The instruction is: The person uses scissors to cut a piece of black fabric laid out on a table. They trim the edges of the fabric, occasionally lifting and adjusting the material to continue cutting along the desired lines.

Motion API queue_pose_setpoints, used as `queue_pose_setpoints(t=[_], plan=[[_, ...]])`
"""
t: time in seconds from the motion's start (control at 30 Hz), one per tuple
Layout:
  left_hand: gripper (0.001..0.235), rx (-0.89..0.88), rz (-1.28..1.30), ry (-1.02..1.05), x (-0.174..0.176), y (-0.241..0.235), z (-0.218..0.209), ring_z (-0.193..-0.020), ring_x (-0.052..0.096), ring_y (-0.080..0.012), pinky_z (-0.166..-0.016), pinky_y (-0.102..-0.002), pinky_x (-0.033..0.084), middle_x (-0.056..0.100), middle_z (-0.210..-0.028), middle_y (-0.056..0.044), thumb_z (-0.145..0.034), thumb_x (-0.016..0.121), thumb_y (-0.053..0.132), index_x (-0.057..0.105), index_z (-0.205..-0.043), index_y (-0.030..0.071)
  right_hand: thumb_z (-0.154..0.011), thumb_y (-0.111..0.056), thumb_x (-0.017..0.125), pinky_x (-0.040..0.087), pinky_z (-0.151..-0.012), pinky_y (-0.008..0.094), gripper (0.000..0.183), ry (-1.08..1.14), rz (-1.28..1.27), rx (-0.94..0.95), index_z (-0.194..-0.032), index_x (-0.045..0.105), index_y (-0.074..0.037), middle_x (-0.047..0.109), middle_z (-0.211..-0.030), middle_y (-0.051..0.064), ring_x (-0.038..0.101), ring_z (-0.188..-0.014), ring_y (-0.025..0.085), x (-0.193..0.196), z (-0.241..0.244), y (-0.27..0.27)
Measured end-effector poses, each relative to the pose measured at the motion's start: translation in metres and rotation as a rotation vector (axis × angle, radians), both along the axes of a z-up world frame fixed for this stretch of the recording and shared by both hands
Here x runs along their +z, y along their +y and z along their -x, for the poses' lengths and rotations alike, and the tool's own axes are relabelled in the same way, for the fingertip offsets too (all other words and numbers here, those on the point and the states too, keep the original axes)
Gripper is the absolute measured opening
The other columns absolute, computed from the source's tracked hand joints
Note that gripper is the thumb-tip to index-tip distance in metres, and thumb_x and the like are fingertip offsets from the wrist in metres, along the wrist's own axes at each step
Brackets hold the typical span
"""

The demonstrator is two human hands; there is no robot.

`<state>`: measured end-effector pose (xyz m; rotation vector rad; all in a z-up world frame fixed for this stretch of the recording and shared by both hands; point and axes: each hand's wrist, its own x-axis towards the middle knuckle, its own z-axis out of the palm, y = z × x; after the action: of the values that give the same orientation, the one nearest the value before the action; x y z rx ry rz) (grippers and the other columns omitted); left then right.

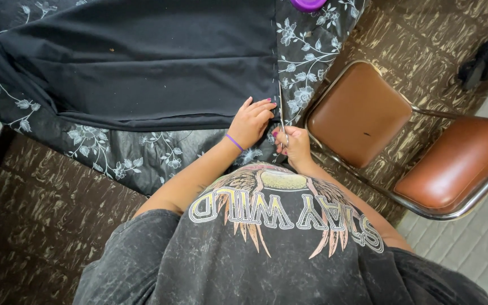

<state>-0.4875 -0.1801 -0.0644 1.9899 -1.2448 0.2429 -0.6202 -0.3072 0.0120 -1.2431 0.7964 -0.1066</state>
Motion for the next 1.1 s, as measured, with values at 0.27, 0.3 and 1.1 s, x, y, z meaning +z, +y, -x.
queue_pose_setpoints(t=[0.27,0.3,1.1], plan=[[0.003,-0.016,-0.002,0.022,-0.007,-0.001,0.001,-0.133,0.067,-0.0180,-0.120,-0.050,0.038,0.074,-0.134,0.004,-0.101,0.066,0.020,0.065,-0.103,0.022,-0.082,-0.008,0.078,0.042,-0.032,0.018,0.014,0.022,0.082,-0.020,-0.089,0.078,0.004,0.062,-0.056,0.012,0.061,-0.039,0.013,-0.006,-0.001,0.002],[0.004,-0.019,-0.004,0.024,-0.009,-0.001,0.001,-0.134,0.067,-0.0178,-0.120,-0.051,0.038,0.074,-0.134,0.004,-0.101,0.066,0.020,0.065,-0.104,0.023,-0.082,-0.007,0.078,0.042,-0.032,0.018,0.013,0.014,0.100,-0.016,-0.089,0.078,0.004,0.062,-0.055,0.012,0.062,-0.039,0.013,-0.011,0.000,0.001],[0.005,-0.055,-0.017,0.078,-0.007,0.001,-0.003,-0.134,0.066,-0.0183,-0.122,-0.051,0.036,0.074,-0.134,0.003,-0.101,0.065,0.018,0.064,-0.105,0.021,-0.080,-0.002,0.077,0.045,-0.040,0.020,0.015,0.060,0.190,0.026,-0.094,0.080,0.002,0.067,-0.061,0.011,0.064,-0.041,0.013,-0.006,0.004,0.009]])
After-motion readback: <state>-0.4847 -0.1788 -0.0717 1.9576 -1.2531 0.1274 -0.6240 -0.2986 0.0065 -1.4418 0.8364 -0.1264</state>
